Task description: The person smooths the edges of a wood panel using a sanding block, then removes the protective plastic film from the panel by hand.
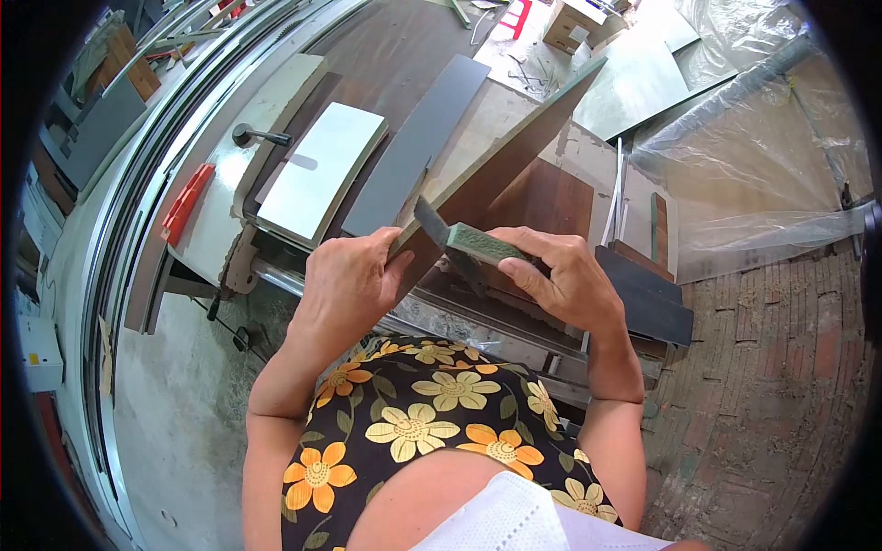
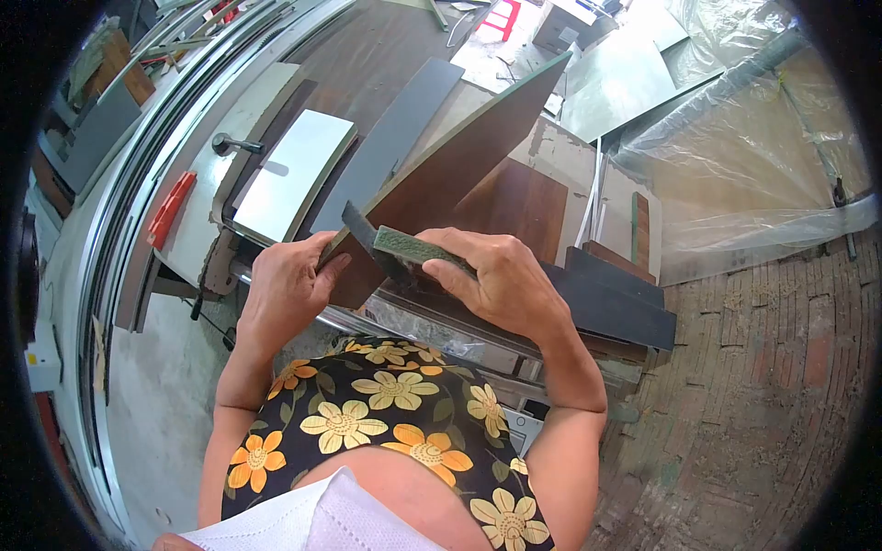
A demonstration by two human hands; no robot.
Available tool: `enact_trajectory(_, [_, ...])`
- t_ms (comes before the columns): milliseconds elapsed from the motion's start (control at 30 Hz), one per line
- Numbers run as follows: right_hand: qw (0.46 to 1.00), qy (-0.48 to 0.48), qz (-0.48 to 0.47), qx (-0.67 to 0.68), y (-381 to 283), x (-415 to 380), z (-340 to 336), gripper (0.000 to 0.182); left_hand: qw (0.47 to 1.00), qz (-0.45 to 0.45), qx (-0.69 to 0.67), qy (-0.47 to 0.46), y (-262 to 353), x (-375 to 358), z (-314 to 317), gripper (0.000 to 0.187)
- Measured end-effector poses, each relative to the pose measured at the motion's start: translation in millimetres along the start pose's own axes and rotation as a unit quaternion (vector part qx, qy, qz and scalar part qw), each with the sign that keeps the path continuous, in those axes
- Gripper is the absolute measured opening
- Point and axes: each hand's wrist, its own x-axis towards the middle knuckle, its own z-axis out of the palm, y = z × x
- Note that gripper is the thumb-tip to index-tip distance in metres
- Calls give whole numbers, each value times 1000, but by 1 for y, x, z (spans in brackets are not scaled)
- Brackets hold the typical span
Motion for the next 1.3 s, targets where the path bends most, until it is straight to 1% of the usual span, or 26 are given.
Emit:
enact_trajectory(200, [998, -15, 53, -40, 1, 7, -11, 30, 1000, 2, 3, -11, 4, -4, 0, 22])
enact_trajectory(300, [993, -10, 113, -31, 5, 10, -24, 30, 999, 35, -8, 5, 4, -7, 0, 22])
enact_trajectory(333, [994, -4, 108, -34, 11, 11, -29, 32, 999, 40, -8, 7, 4, -8, 1, 22])
enact_trajectory(433, [986, -3, 167, 14, 20, 16, -49, 34, 999, 50, -4, 12, 5, -10, 1, 22])
enact_trajectory(467, [986, -2, 164, 13, 28, 17, -56, 36, 999, 51, -2, 13, 5, -10, 2, 23])
enact_trajectory(567, [988, 46, 145, 18, 65, 18, -76, 36, 998, 55, 0, 11, 3, -11, 3, 23])
enact_trajectory(667, [980, 92, 175, 39, 88, 24, -99, 34, 998, 62, 1, 20, 3, -13, 3, 23])
enact_trajectory(733, [975, 123, 180, 30, 122, 29, -122, 36, 997, 65, -3, 28, 2, -14, 3, 23])
enact_trajectory(767, [973, 139, 183, 26, 140, 31, -130, 37, 997, 66, -6, 32, 2, -15, 4, 23])
enact_trajectory(867, [921, 345, 160, 84, 189, 37, -147, 35, 997, 63, -14, 30, 4, -14, 2, 23])
enact_trajectory(967, [845, 460, 133, 238, 214, 47, -154, 36, 997, 61, -23, 34, 4, -15, 4, 23])
enact_trajectory(1000, [824, 481, 120, 274, 220, 52, -153, 38, 997, 65, -19, 40, 5, -15, 4, 23])
enact_trajectory(1100, [804, 474, 122, 337, 248, 71, -148, 44, 997, 65, -17, 45, 3, -16, 6, 25])
enact_trajectory(1133, [801, 463, 149, 351, 253, 76, -147, 46, 997, 64, -19, 44, 2, -16, 6, 25])
enact_trajectory(1233, [813, 427, 141, 370, 264, 88, -141, 51, 997, 65, -26, 42, 5, -17, 5, 26])
enact_trajectory(1300, [830, 390, 144, 371, 268, 96, -141, 55, 997, 66, -22, 36, 8, -19, 5, 26])
